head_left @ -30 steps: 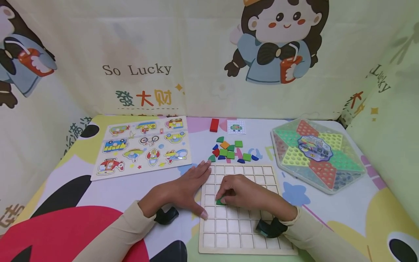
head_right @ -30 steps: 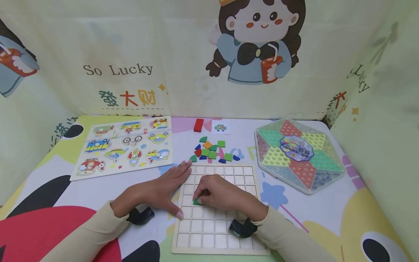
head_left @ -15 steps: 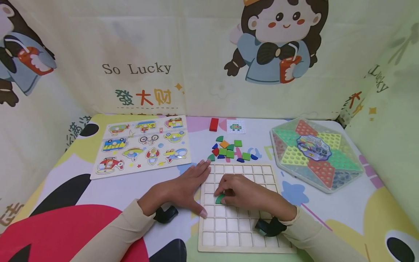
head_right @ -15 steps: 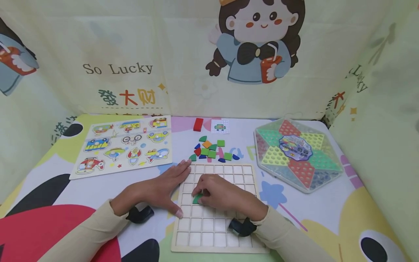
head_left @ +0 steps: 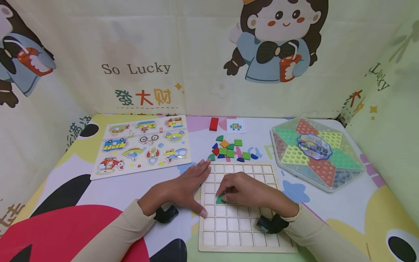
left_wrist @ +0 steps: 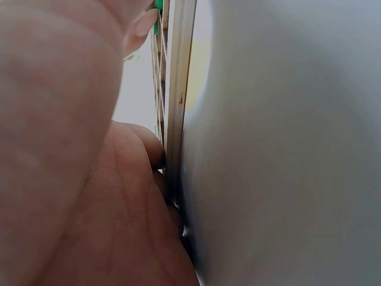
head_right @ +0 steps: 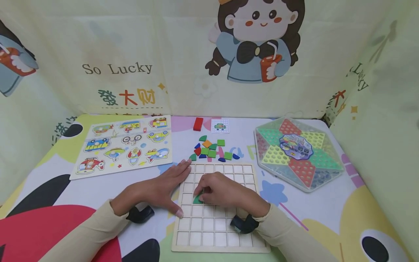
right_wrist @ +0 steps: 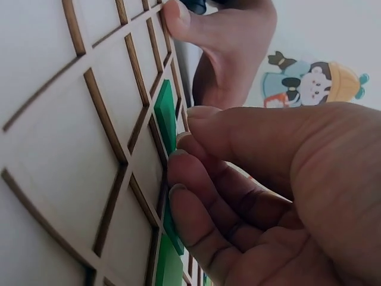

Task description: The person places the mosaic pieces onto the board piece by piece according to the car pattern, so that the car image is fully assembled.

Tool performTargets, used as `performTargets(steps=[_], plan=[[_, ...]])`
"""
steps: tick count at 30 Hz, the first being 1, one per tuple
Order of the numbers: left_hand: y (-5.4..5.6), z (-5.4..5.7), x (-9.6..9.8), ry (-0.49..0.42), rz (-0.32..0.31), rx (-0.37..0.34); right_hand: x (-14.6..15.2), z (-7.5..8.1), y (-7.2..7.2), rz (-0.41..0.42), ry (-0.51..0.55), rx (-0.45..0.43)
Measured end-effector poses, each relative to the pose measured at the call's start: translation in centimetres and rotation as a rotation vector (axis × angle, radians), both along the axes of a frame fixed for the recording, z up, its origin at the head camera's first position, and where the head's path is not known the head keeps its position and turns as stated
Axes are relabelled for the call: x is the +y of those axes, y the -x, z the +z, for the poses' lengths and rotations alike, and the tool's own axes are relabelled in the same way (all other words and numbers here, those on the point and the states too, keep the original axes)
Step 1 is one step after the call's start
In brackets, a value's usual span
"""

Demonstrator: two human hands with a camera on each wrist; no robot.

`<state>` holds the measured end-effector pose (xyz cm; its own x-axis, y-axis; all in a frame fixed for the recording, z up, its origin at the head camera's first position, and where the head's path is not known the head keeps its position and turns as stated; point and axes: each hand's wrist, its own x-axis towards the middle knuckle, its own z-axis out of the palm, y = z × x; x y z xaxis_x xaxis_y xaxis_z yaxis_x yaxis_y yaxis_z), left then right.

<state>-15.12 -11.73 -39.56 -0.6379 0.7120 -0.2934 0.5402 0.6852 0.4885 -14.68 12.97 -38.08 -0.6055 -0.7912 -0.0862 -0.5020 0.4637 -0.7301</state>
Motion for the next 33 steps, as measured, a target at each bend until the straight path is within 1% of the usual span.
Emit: performTargets(steps=[4,9,17,22,28,33], plan=[[0.0,0.0,0.0,-0.006,-0.001,-0.002,0.2,0.3,0.1,-0.036,0.008,-0.022],[0.0,0.1,-0.1,-0.004,0.0,-0.001,0.3,0.5,0.3,-0.096,0.011,-0.008],[0.0,0.2,-0.1,-0.012,0.009,-0.012,0.7,0.1,1.0,-0.117,0.089,0.032],[-0.1,0.1,-0.1,0.0,0.014,-0.014,1.2,-0.2,1.7,-0.155,0.114,0.048],[0.0,0.1,0.0,0.001,0.021,-0.019,2.2,-0.2,2.7,-0.255,0.115,0.065],[0.0,0.0,0.1,-0.001,0.021,-0.024,3.1,-0.2,3.8,-0.313,0.127,0.102]])
